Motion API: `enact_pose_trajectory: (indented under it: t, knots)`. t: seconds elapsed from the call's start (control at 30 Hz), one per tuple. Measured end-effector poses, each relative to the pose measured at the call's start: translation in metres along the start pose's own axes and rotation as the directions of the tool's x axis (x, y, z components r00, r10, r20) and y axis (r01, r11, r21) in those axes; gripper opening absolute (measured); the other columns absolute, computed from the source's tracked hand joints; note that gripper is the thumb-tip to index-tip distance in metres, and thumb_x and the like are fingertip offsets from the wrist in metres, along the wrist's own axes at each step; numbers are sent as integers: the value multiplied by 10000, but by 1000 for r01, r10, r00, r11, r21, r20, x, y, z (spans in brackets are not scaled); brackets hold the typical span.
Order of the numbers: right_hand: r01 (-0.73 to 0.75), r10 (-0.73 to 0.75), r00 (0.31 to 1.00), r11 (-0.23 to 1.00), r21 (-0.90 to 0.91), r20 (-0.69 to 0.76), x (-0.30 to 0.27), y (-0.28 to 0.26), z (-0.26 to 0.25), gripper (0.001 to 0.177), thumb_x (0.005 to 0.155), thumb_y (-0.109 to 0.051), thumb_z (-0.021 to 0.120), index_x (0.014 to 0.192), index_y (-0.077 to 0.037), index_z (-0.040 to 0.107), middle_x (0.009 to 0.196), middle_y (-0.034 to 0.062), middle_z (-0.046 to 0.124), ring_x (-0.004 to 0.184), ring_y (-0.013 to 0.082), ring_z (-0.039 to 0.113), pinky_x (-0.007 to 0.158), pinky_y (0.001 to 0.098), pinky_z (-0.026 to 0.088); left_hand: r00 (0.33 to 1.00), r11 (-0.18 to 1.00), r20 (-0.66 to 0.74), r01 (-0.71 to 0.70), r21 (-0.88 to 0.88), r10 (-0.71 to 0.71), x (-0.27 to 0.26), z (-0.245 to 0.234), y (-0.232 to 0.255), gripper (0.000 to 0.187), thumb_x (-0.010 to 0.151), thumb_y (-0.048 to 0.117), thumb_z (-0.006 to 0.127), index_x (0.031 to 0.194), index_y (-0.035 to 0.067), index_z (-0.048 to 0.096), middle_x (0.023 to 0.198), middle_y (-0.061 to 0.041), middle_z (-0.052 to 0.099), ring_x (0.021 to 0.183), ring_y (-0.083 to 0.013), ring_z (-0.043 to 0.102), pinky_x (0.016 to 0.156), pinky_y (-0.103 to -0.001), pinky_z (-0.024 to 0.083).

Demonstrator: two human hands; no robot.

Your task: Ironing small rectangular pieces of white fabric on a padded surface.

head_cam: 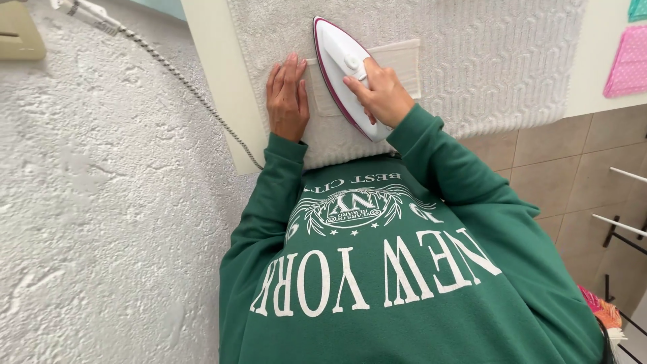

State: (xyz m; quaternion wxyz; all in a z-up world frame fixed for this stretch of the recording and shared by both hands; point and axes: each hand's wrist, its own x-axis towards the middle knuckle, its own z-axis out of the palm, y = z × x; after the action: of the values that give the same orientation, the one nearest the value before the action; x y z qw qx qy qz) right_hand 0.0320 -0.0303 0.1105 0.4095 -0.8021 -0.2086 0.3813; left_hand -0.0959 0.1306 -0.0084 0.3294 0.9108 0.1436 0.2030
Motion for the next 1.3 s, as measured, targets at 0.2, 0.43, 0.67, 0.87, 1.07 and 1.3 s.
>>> enact_pose_trajectory:
  t: [0.2, 0.43, 0.67, 0.87, 1.07, 1.3]
  knots:
    - [21, -24, 998, 998, -56, -55, 9, -9, 22, 269, 1036, -196, 574, 1009, 62, 502, 577, 88, 614, 302, 153, 508, 233, 276, 413, 993, 976, -62, 91, -199, -105, -6, 2, -9, 641, 979, -98, 503, 1540, 78, 247, 1436, -93, 589, 1343, -250, 591, 1198, -365, 453]
    - [17, -29, 993, 995, -95, -118, 9, -1, 36, 336, 1039, -219, 577, 1092, 105, 505, 554, 89, 611, 286, 156, 513, 215, 281, 426, 998, 998, -54, 16, -62, -19, -9, 6, -11, 726, 969, -88, 578, 1565, 145, 235, 1423, 45, 636, 1351, -175, 561, 1232, -355, 382]
    - [-14, 6, 993, 998, -68, -114, 6, -4, 41, 323, 1045, -193, 560, 1074, 122, 493, 546, 93, 606, 279, 153, 502, 208, 273, 430, 994, 981, -54, 80, -179, -91, -13, 5, -9, 723, 975, -122, 464, 1581, 129, 160, 1452, -38, 598, 1412, -212, 520, 1259, -350, 396]
    - [-39, 32, 991, 998, -52, -129, 6, -14, 39, 334, 1039, -201, 562, 1098, 119, 488, 547, 95, 602, 281, 154, 487, 206, 288, 406, 996, 986, -58, 63, -151, -73, -8, 5, -9, 670, 990, -116, 495, 1555, 120, 222, 1461, -47, 575, 1425, -223, 506, 1258, -359, 403]
    - [-51, 36, 986, 995, -90, -163, 4, 12, 26, 342, 1054, -175, 534, 1167, 142, 474, 590, 98, 591, 307, 152, 508, 210, 260, 444, 996, 994, 86, -27, 103, 18, -10, 15, -14, 722, 909, -124, 588, 1524, 199, 392, 1581, -4, 445, 1491, -220, 401, 1306, -422, 261]
    - [-138, 98, 969, 977, -164, -229, -9, 54, -7, 217, 1086, -170, 511, 1043, 43, 499, 786, 187, 636, 521, 216, 655, 362, 230, 581, 993, 986, 120, -33, 160, 14, -6, 10, -8, 746, 842, -180, 556, 1494, 165, 449, 1561, 26, 471, 1483, -205, 405, 1294, -446, 253]
